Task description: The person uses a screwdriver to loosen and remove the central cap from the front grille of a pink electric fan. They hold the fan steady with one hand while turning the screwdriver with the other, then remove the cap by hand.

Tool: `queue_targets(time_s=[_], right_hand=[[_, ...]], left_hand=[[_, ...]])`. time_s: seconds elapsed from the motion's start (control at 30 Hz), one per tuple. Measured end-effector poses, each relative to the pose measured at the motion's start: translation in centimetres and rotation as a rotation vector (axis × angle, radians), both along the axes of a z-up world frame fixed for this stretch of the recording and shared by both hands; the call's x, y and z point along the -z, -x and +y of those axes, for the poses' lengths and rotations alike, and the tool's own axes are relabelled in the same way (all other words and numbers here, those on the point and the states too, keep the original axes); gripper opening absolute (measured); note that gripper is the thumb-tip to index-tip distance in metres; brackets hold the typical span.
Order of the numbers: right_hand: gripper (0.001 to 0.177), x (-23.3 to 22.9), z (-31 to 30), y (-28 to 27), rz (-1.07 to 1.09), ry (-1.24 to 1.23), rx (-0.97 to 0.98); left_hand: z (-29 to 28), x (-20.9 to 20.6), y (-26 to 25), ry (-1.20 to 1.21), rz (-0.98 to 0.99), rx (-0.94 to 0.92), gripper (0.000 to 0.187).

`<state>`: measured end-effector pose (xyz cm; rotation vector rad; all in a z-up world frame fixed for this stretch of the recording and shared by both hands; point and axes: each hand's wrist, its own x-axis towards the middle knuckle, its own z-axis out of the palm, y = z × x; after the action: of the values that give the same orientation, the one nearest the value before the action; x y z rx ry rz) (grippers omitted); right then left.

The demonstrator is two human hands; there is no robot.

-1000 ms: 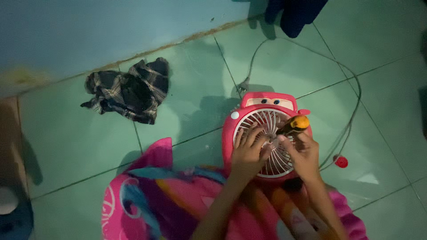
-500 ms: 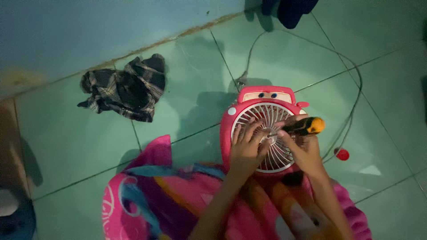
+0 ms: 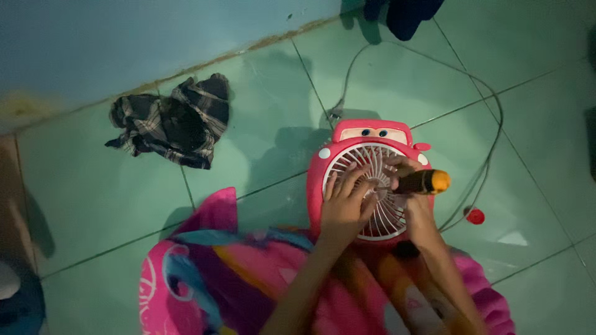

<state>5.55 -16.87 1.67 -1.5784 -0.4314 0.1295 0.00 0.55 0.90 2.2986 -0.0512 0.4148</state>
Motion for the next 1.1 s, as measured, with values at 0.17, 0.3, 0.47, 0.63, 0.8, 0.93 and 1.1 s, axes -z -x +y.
queue_targets(time_s=[0.17,0.3,0.47,0.63,0.8,0.93,1.1], right_hand=[[0.021,-0.3,-0.1,0.0,0.074,0.225,0.061],[0.029,-2.0,0.4,0.2,0.129,-0.018,0.038],[0.042,-4.3,1.1,1.1,-0.052,0.162,0.186],[0.042,-5.0,1.7,1.8,-0.079,0.202,0.169],[0.047,-3.8,1.8,2.0,-0.173,0.132,0.099],[0.043,-1.7,1.4,1.4,-0.043,0.144,0.042],[0.028,-0.1,0.9,1.2,-0.032,0.267,0.022]], left_hand=[[-0.1,-0.1,-0.1,0.016,0.053,0.001,0.031],[-0.1,0.1,0.0,0.024,0.004,-0.007,0.032],[-0.1,0.0,-0.2,0.013,0.055,0.0,0.037],[0.0,-0.1,-0.5,-0.001,0.037,0.021,0.04],[0.1,0.0,-0.1,-0.004,0.072,0.056,0.046],[0.0,0.4,-0.2,-0.038,0.038,0.032,0.048],[0.0,1.0,-0.4,-0.026,0.006,0.018,0.043]])
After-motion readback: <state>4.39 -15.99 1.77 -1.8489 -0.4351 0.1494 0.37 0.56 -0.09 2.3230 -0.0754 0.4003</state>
